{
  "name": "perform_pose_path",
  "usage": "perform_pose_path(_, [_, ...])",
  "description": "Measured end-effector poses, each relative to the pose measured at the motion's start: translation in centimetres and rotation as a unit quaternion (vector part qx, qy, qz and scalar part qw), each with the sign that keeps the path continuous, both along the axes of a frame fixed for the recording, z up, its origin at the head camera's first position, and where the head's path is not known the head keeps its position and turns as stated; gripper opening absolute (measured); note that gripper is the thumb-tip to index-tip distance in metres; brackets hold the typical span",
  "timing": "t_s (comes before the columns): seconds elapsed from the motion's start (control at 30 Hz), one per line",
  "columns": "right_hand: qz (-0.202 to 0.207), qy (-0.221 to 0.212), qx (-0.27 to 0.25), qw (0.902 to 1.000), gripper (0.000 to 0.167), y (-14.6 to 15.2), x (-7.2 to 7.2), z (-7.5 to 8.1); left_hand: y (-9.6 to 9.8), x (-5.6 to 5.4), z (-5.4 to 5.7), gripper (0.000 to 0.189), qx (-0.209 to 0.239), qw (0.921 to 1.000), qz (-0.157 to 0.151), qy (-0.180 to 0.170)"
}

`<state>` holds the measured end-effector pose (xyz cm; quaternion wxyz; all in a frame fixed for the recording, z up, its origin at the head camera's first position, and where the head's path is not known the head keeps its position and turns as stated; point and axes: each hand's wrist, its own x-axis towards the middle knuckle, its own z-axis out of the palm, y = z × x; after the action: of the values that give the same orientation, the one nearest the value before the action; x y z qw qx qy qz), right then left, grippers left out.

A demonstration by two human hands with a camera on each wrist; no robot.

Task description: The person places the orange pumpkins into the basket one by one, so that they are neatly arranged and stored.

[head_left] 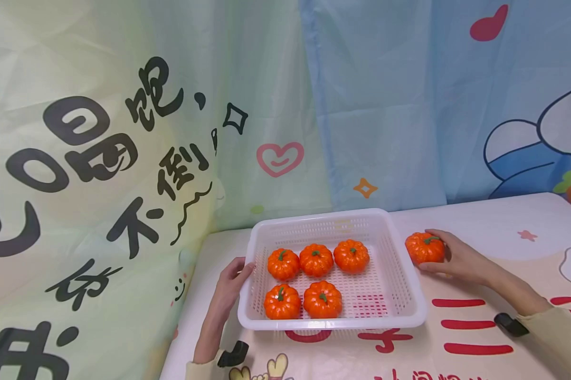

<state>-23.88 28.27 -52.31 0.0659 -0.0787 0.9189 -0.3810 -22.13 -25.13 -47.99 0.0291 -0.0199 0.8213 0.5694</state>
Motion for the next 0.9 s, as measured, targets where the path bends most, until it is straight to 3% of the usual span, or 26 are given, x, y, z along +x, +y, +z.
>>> perform_pose_path(0.63, [0.002, -0.001, 0.021, 0.9998, 0.108, 0.1, -0.2, 2.6, 0.1, -0.1, 0.4, 0.036, 0.003, 0.9998, 0.012, -0.018])
perform_pose_path(0.73, [0.004, 0.005, 0.026, 0.9996, 0.107, 0.2, -0.2, 3.3, 0.7, 0.6, 1.8, 0.035, 0.004, 0.9998, 0.009, -0.019])
perform_pose_path(0.87, [0.006, 0.018, 0.024, 0.9995, 0.106, 0.2, 0.0, 4.4, 0.8, 0.6, 1.7, 0.034, 0.006, 0.9999, 0.007, -0.014])
perform_pose_path(0.9, [0.007, 0.021, 0.023, 0.9995, 0.106, 0.2, 0.0, 4.6, 0.6, 0.4, 1.1, 0.034, 0.005, 0.9999, 0.009, -0.012])
